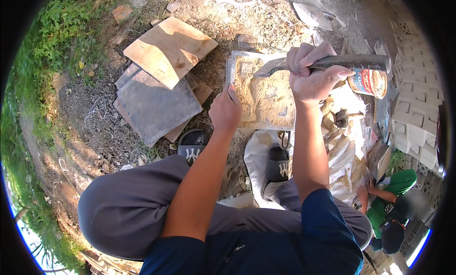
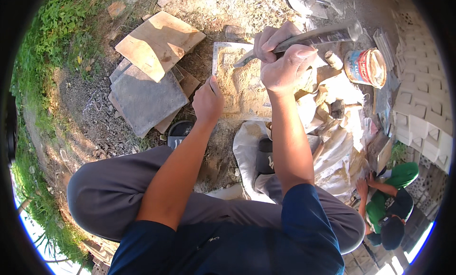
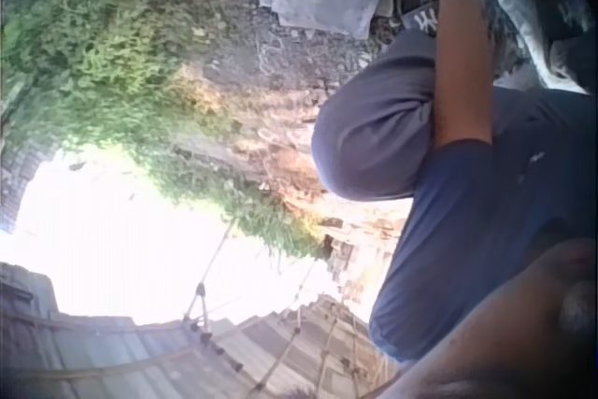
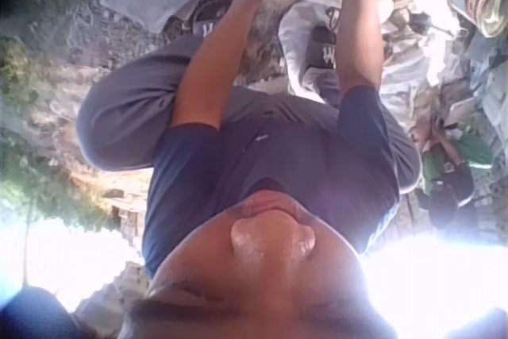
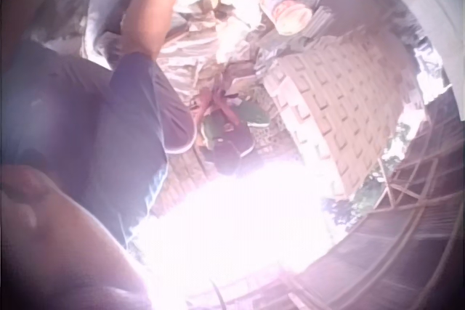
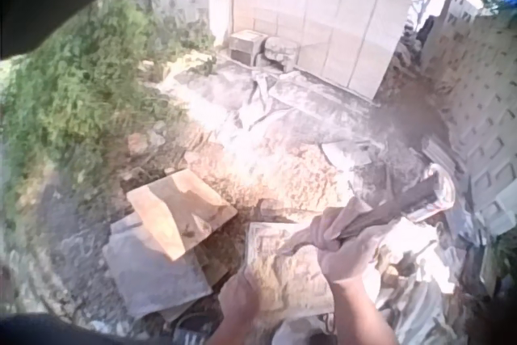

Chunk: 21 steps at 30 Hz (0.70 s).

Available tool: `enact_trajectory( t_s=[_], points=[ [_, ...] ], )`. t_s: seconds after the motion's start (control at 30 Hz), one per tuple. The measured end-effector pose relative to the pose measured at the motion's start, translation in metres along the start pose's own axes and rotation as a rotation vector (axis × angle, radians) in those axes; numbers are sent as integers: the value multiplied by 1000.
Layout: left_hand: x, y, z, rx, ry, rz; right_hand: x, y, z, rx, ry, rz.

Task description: The person uses a hammer and a chisel by hand to carve and shape a sandy material inside a square mold.

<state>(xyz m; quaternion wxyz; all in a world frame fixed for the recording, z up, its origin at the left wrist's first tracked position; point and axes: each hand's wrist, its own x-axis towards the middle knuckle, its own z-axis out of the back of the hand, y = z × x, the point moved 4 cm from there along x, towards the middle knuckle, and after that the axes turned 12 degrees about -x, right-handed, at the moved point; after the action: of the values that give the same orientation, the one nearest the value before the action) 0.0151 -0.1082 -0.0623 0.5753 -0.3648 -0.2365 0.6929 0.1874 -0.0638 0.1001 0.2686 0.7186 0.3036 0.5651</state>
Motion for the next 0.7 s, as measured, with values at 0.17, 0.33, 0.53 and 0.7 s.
enact_trajectory(
  t_s=[0.17, 0.33, 0.53, 0.7],
  points=[
    [1, -2, -6, -24, -17, -43, -3, -27, 21, -109, -196, -181],
    [-4, -1, -6, -4, 46, -2, -20, -12, 24, -113, -61, -56],
    [-2, 0, 0, -27, -13, 1, -2, 4, 11, -127, -74, -61],
    [-3, -7, -8, -21, -4, -14, -16, -27, 23, -316, 2, -71]
  ],
)
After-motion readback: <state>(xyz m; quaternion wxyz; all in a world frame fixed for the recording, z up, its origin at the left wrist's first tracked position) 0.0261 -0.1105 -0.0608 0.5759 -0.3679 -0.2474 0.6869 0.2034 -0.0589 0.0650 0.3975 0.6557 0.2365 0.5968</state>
